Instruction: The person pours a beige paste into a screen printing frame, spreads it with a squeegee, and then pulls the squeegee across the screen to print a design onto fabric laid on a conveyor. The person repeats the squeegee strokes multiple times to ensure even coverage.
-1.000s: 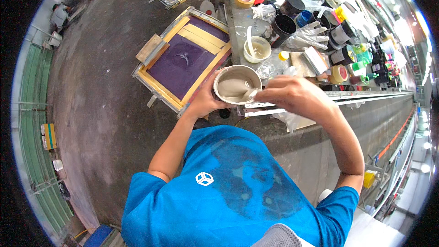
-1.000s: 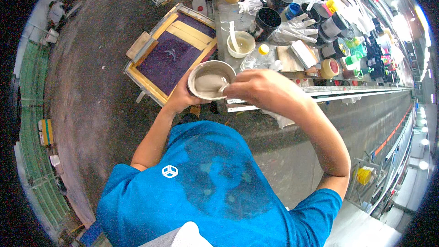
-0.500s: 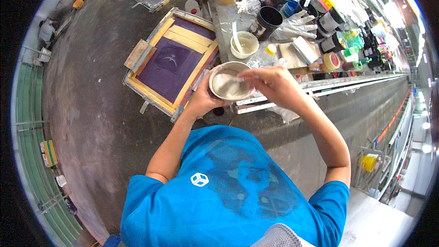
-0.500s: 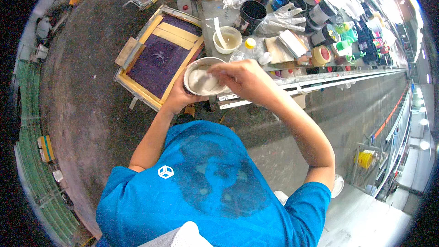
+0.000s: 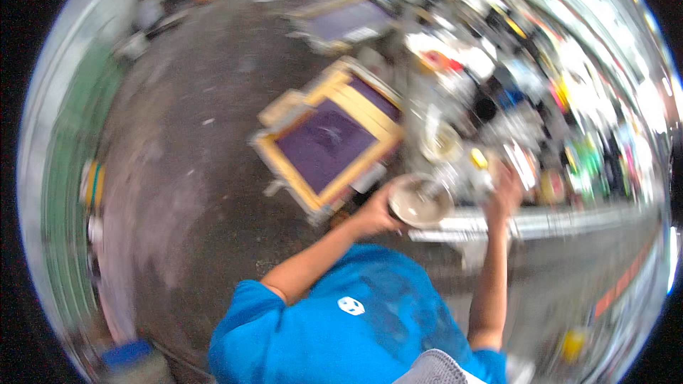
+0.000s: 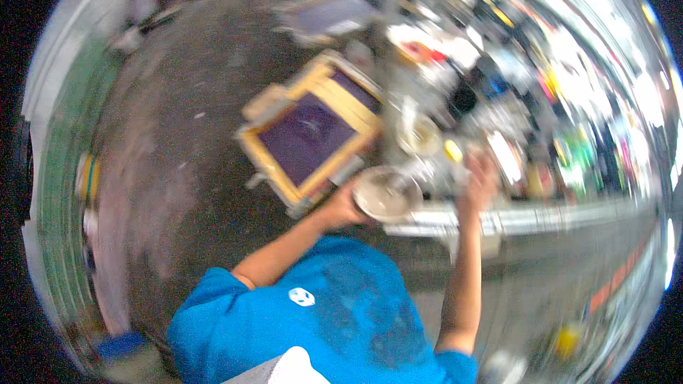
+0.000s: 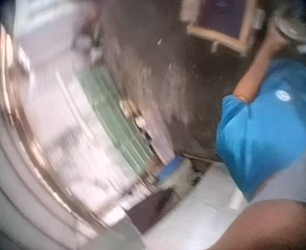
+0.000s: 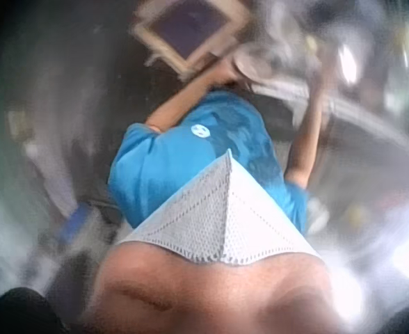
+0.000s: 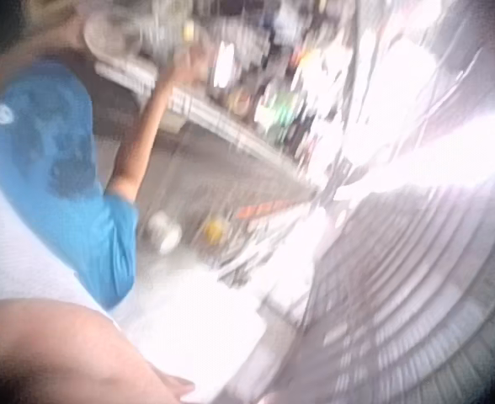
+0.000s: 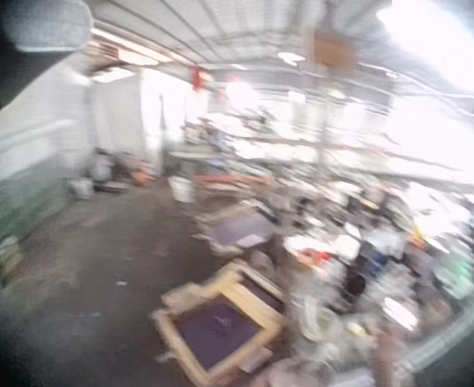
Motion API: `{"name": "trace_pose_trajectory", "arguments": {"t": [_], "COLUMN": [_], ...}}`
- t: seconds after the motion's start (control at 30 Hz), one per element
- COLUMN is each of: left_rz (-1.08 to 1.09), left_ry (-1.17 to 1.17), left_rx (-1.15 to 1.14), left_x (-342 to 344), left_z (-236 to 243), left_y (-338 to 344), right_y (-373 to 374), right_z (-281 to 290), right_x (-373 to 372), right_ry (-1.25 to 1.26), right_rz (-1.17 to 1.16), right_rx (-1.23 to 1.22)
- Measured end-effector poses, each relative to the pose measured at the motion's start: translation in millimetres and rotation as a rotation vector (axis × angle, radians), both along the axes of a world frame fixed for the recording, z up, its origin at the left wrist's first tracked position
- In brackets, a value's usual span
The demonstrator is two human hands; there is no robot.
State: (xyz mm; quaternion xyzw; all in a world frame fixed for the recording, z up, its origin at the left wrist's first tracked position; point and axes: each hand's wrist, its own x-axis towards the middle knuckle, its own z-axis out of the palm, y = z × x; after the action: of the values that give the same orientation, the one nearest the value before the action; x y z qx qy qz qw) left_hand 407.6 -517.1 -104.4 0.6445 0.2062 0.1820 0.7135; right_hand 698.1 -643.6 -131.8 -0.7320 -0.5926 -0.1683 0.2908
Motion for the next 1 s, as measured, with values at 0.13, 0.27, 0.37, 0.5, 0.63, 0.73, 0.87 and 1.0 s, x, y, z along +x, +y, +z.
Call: {"name": "trace_pose_trajectory", "arguments": {"t": [0.13,0.27,0.37,0.5,0.63,0.73,0.87,1.0], "left_rz": [0.019,0.165,0.24,0.262,0.287,0.294,0.279,0.252], "left_ry": [0.031,0.099,0.048,0.011,0.035,0.116,0.088,0.066], "left_rx": [-0.044,-0.137,-0.147,-0.214,-0.201,-0.055,0.045,0.06], "left_x": [-26.3,-64.2,-53.6,-46.3,-45.4,-38.7,-24.9,-8.5], "left_z": [-1.9,14.8,9.4,19.7,14.7,10.9,-18.5,-30.9], "left_y": [0.7,-1.2,3.3,3.5,4.2,9.3,18.3,33.9], "right_y": [-33.5,-4.1,18.9,30.3,18.7,-8.1,-34.4,-12.9], "right_z": [-40.4,-80.0,-107.0,-121.2,-115.2,-59.9,40.9,121.0], "right_x": [-42.6,-98.0,-81.9,-76.7,-74.9,-61.9,-33.9,-23.5], "right_ry": [0.992,1.064,1.093,1.138,1.23,1.302,0.914,0.415], "right_rz": [-0.308,-0.191,-0.178,-0.187,-0.103,0.01,0.208,0.354], "right_rx": [0.411,0.328,0.261,0.21,0.311,0.232,-0.214,-0.563]}}
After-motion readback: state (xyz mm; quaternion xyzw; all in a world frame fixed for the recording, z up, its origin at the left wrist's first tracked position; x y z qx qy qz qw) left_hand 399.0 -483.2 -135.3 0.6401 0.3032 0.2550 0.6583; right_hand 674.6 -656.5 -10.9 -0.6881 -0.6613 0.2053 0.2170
